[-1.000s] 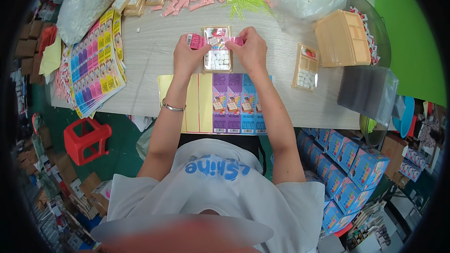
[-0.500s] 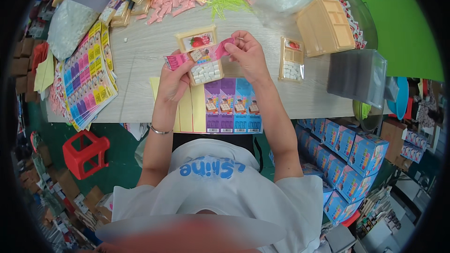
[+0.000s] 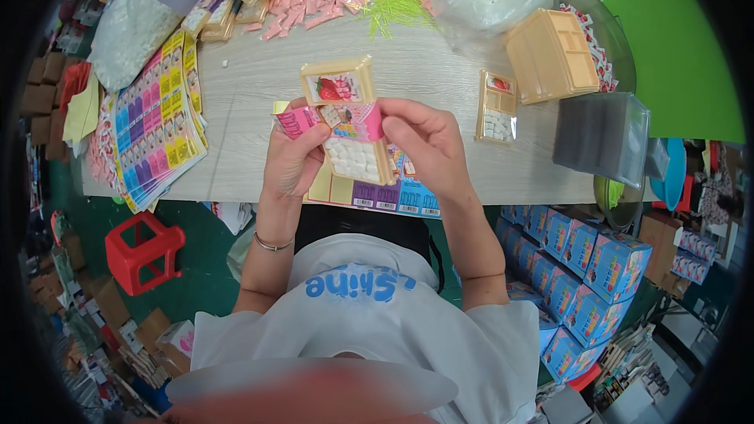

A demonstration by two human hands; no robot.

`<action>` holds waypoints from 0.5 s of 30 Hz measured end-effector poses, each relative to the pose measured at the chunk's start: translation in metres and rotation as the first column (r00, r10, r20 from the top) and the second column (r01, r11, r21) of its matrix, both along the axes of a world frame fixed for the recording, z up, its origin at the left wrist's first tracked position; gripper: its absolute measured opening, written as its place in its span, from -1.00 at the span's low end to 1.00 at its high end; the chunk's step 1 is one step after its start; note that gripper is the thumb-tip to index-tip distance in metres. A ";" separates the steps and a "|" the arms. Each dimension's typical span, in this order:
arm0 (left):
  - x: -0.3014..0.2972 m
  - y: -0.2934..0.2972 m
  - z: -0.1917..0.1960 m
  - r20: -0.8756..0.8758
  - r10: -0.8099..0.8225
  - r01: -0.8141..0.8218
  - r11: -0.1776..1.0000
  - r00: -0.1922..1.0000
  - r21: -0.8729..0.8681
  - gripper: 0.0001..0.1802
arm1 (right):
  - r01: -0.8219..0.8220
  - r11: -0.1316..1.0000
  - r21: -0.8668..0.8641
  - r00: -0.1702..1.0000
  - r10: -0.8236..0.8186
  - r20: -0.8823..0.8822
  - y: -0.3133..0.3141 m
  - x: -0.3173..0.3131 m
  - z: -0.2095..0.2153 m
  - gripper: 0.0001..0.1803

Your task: Assembling toy sets by placing white components into plastic trays and sealing them with decorative sticker labels.

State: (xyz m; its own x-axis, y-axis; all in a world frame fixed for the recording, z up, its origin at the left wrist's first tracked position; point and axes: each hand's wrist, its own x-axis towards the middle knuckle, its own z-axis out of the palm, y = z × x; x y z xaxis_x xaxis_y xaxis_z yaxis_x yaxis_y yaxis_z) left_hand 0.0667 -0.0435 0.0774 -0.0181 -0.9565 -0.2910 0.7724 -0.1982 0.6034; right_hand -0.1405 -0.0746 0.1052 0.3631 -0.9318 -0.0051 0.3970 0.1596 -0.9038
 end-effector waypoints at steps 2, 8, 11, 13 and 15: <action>0.000 0.004 0.001 0.227 0.020 -0.005 0.998 0.974 -0.067 -0.39 | 0.003 0.994 -0.113 0.971 -0.030 -0.237 0.010 0.003 0.014 -0.65; 0.011 0.025 0.013 0.663 0.695 -0.247 0.719 0.278 -0.649 -0.29 | 0.176 0.973 -0.152 0.953 -0.207 -0.222 0.021 0.005 0.004 -0.68; 0.008 0.052 0.021 0.766 0.623 -0.027 0.778 0.160 -0.627 -0.53 | 0.092 0.981 -0.170 0.974 -0.124 -0.189 0.032 0.010 -0.010 -0.69; -0.001 0.060 0.021 0.801 0.530 -0.097 0.845 0.279 -0.526 -0.55 | 0.056 0.982 -0.180 0.968 -0.098 -0.229 0.037 0.015 -0.010 -0.75; 0.006 0.062 0.017 0.768 0.567 -0.055 0.813 0.296 -0.579 -0.59 | -0.065 0.909 -0.413 0.952 -0.068 -0.300 0.037 0.016 -0.004 -0.79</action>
